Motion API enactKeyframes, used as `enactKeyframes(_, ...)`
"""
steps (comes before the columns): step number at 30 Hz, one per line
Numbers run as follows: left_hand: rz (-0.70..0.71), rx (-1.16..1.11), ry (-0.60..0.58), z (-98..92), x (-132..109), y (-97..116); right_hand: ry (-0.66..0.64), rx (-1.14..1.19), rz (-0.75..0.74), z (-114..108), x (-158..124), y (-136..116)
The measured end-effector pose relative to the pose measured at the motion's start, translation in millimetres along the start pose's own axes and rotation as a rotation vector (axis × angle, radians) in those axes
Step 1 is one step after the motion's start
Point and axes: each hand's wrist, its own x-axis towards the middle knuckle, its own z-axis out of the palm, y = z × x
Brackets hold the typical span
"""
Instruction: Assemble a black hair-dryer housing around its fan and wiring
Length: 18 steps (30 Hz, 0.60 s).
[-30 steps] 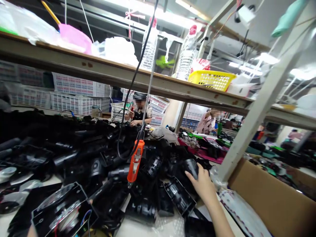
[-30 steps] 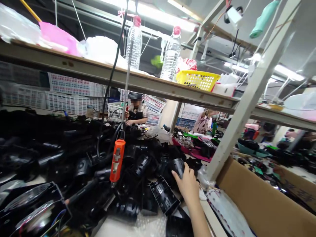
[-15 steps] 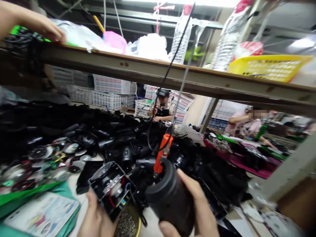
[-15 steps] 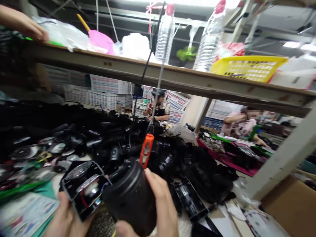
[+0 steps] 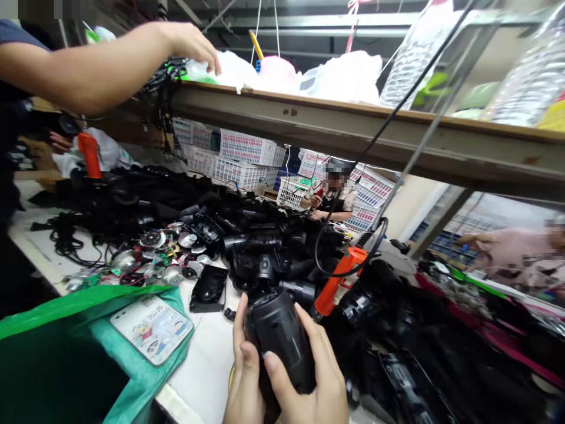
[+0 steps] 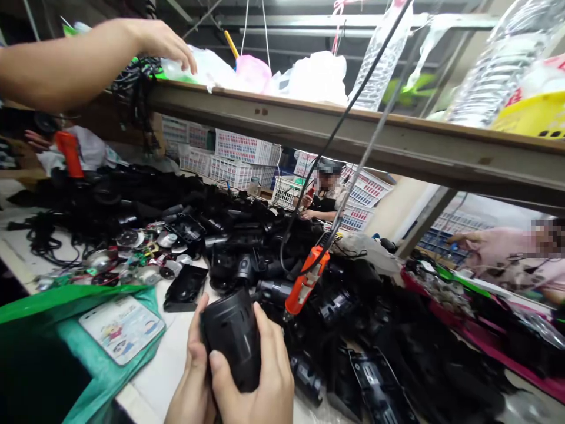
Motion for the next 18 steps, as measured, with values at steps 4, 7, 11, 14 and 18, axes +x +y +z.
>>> enactKeyframes(4, -0.023, 0.082, 0.031, 5.0, -11.2, 4.3, -0.032, 0.053, 0.081, 5.5, -9.2, 3.7)
enactKeyframes(7, -0.071, 0.113, 0.163, 10.3, -27.1, 14.8, -0.049, 0.082, 0.111, 11.3, -17.3, 1.0)
enactKeyframes(11, -0.137, 0.196, 0.293, 16.9, -37.3, 27.1, -0.076, 0.09, 0.099, 11.2, -20.9, -1.2)
enactKeyframes(14, -0.148, 0.287, 0.248, 17.2, -34.9, 26.0, -0.099, 0.12, 0.16, 5.6, -18.6, 1.7)
enactKeyframes(18, -0.173, 0.309, 0.201, 14.8, -33.8, 17.8, -0.015, 0.165, 0.236, -0.8, -18.6, 3.9)
